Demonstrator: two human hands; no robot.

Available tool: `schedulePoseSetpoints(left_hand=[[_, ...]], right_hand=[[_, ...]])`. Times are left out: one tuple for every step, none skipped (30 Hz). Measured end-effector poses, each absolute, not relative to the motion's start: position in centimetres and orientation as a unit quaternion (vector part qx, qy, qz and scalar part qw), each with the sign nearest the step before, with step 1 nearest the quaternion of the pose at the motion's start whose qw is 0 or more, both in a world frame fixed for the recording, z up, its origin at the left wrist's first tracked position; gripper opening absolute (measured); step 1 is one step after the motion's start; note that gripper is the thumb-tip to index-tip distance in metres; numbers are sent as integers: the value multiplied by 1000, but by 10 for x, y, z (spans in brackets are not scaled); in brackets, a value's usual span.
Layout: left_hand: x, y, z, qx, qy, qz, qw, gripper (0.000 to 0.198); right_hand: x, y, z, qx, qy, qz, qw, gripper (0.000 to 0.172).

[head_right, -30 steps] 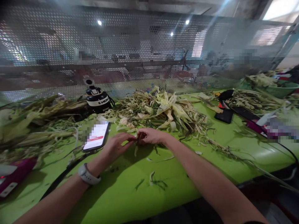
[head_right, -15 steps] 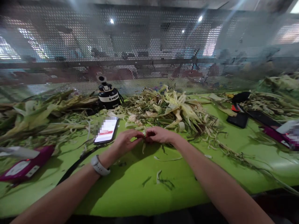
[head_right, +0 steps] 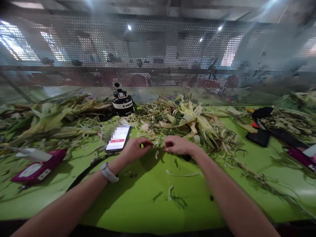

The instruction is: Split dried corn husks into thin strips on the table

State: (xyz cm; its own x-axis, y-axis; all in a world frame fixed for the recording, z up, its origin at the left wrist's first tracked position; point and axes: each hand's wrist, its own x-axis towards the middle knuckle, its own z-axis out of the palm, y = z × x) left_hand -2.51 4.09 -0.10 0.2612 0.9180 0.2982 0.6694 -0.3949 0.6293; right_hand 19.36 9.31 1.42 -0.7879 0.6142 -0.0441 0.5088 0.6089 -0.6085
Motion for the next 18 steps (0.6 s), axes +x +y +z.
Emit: schedulePoseSetpoints(left_hand=[[-26, 41, -1, 759, 524, 329, 204, 15], [-26, 42, -2, 745, 528, 340, 223, 14], [-26, 42, -3, 731, 526, 354, 252, 13], [-25, 43, -4, 712, 520, 373, 289, 13], [-23, 43, -5, 686, 510, 396, 335, 13], [-21, 43, -7, 650, 499, 424, 385, 14], [-19, 43, -9, 607, 485, 453, 437, 15], [-16, 43, -10, 557, 469, 480, 489, 15], [-14, 42, -12, 503, 450, 503, 540, 14], [-12, 42, -12, 452, 428, 519, 587, 12], [-10, 42, -12, 407, 405, 527, 627, 9], [-9, 41, -12, 371, 385, 530, 659, 6], [-8, 41, -11, 344, 371, 531, 680, 4], [-7, 40, -9, 325, 364, 531, 693, 4], [-7, 40, -8, 315, 363, 529, 699, 5], [-6, 40, -7, 311, 365, 529, 700, 6], [-6, 39, -7, 310, 369, 530, 698, 6], [-5, 39, -7, 311, 371, 532, 695, 6]], right_hand=[[196, 95, 15, -314, -894, 308, 85, 8], [198, 96, 17, -318, -892, 309, 89, 9], [200, 98, 17, -326, -887, 312, 95, 10], [200, 98, 18, -337, -880, 317, 103, 12], [200, 99, 18, -348, -872, 325, 112, 14], [199, 99, 17, -355, -864, 336, 121, 16], [198, 98, 17, -359, -855, 351, 128, 17], [196, 98, 16, -361, -845, 371, 134, 19], [195, 96, 16, -360, -834, 394, 141, 20], [193, 95, 15, -360, -819, 419, 154, 21], [190, 93, 15, -361, -801, 446, 172, 22], [188, 91, 15, -363, -777, 476, 194, 23], [185, 88, 14, -366, -749, 508, 216, 25], [182, 85, 14, -367, -718, 542, 236, 27], [179, 83, 14, -366, -688, 575, 250, 29], [176, 81, 13, -364, -661, 603, 259, 31], [173, 79, 12, -361, -639, 626, 264, 33], [171, 77, 10, -357, -624, 640, 269, 34]])
